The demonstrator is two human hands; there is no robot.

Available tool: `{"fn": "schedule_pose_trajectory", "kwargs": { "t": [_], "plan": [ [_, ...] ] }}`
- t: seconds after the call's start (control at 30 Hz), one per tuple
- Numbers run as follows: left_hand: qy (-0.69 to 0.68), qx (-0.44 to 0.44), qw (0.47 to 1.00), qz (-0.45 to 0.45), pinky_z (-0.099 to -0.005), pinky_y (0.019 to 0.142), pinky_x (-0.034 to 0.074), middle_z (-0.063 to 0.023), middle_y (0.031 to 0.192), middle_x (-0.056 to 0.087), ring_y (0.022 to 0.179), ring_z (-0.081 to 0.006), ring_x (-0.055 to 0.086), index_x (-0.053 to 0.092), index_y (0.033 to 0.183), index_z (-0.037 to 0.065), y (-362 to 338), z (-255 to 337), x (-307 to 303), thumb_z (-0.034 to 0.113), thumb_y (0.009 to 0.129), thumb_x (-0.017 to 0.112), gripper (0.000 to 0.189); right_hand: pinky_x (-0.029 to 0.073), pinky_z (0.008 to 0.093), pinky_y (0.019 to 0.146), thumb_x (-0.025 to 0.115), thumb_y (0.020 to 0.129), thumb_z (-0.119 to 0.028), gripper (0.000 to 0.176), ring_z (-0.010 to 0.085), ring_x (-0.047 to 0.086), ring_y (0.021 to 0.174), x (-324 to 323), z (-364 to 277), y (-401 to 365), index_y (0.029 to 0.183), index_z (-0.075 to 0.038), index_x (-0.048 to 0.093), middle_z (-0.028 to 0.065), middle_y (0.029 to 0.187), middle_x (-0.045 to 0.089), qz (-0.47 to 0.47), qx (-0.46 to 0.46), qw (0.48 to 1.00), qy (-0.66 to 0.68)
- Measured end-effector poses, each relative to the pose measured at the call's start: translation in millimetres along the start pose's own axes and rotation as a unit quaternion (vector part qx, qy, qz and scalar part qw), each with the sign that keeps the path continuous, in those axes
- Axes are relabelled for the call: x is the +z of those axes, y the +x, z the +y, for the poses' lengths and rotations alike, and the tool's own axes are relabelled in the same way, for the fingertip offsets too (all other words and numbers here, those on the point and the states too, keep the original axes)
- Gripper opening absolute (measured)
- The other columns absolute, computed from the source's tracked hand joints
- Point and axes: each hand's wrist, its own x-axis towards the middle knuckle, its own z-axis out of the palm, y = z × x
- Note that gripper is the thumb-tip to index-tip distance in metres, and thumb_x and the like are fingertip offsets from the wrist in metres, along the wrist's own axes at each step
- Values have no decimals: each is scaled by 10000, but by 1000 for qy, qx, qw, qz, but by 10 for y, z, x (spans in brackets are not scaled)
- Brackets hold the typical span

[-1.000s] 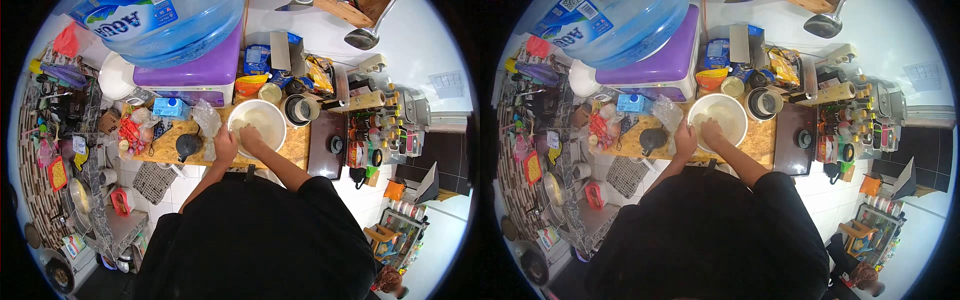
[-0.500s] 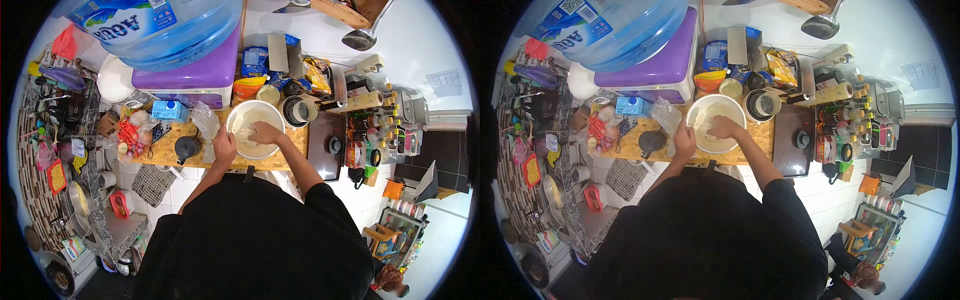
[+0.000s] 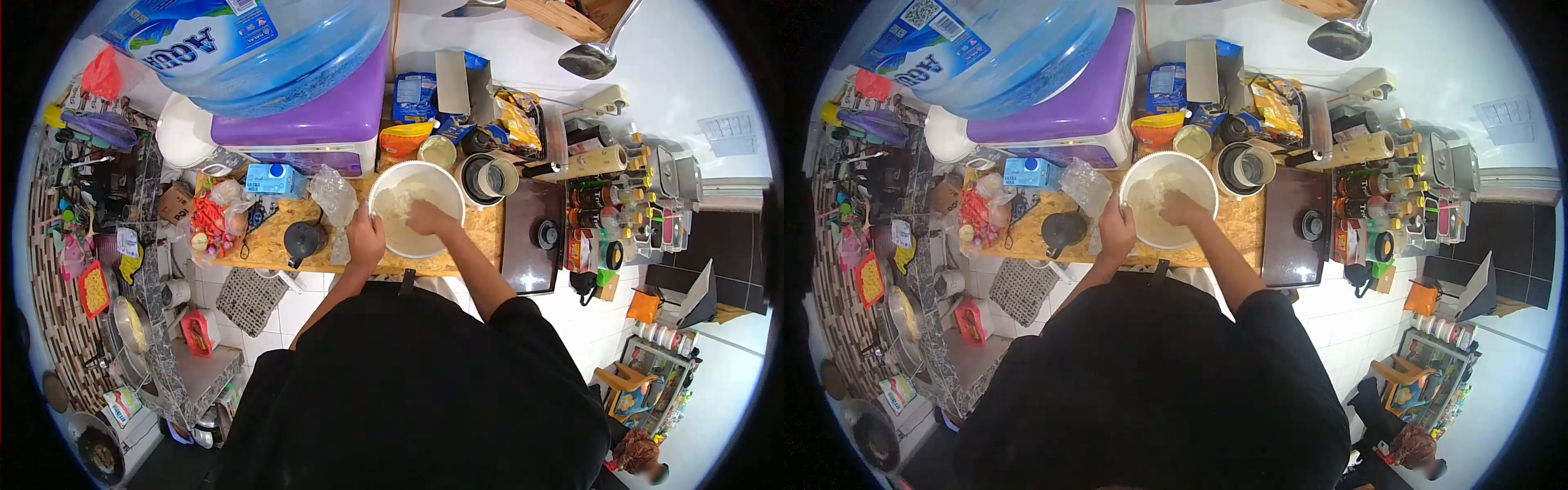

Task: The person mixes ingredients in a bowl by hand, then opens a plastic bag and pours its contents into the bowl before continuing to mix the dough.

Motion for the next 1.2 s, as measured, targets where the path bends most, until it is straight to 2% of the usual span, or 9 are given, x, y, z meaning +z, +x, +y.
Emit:
{"fn": "schedule_pose_trajectory", "kwargs": {
  "t": [0.07,0.4,0.6,0.8,0.9,1.0,1.07,1.1,1.2],
  "plan": [
    [-1,6,1000,9,-534,834,476,-350,1065,598,951,-504,596,509,1236,-128,7,-4,-2,41,856,513,416,473,488,908,558,864,-261,370,446,619,1003,-43,-161,12,1038,57,629,303,1062,642,12,11,998,69],
    [-6,-7,1000,1,-534,835,470,-347,1063,597,956,-505,589,507,1240,-116,0,-58,24,41,852,529,419,474,495,882,580,808,-151,315,446,619,976,-1011,-614,-442,1037,63,615,308,998,645,-67,-42,997,-6],
    [-8,-7,1000,4,-535,830,471,-345,1069,595,963,-505,586,494,1255,-118,-2,-35,9,28,848,542,435,496,483,850,627,762,-98,223,422,640,930,-1333,-784,-670,936,41,647,267,937,666,138,-84,986,-31],
    [-6,-9,1000,-5,-530,835,477,-346,1084,597,968,-501,591,497,1256,-118,3,-55,7,20,848,535,432,467,490,891,724,741,-235,340,434,590,1002,-1261,-673,-522,919,44,648,297,1002,634,103,-16,995,1],
    [-14,-2,1000,0,-532,837,474,-343,1077,598,961,-500,590,497,1260,-113,10,-70,15,16,848,529,432,517,470,874,775,697,-255,372,407,622,1025,-871,-491,-312,927,24,685,256,1042,655,108,54,993,-3],
    [-3,-9,1000,-8,-532,841,472,-345,1076,598,962,-499,591,496,1261,-112,7,-33,3,26,852,524,432,516,473,918,803,690,-303,554,416,583,1124,-372,-257,-62,1106,26,644,286,1215,576,73,78,990,-87],
    [-8,-29,999,-17,-529,845,471,-348,1074,597,962,-501,590,496,1260,-118,16,14,-22,39,858,522,433,491,481,973,829,665,-318,781,448,523,1202,-77,-168,68,1288,37,518,311,1323,480,39,56,997,-19],
    [-6,-29,999,-16,-529,845,471,-348,1074,597,962,-501,590,496,1260,-118,26,-6,-24,39,858,522,433,435,467,1030,800,702,-395,921,441,522,1198,-66,-221,54,1354,114,395,297,1262,543,16,87,996,-26],
    [-8,-22,1000,-11,-525,857,470,-346,1078,598,970,-503,588,493,1261,-122,-14,-76,35,49,863,522,434,490,464,966,768,754,-339,812,443,519,1204,39,-470,87,1355,88,427,306,1256,534,74,136,987,-41]
  ]
}}
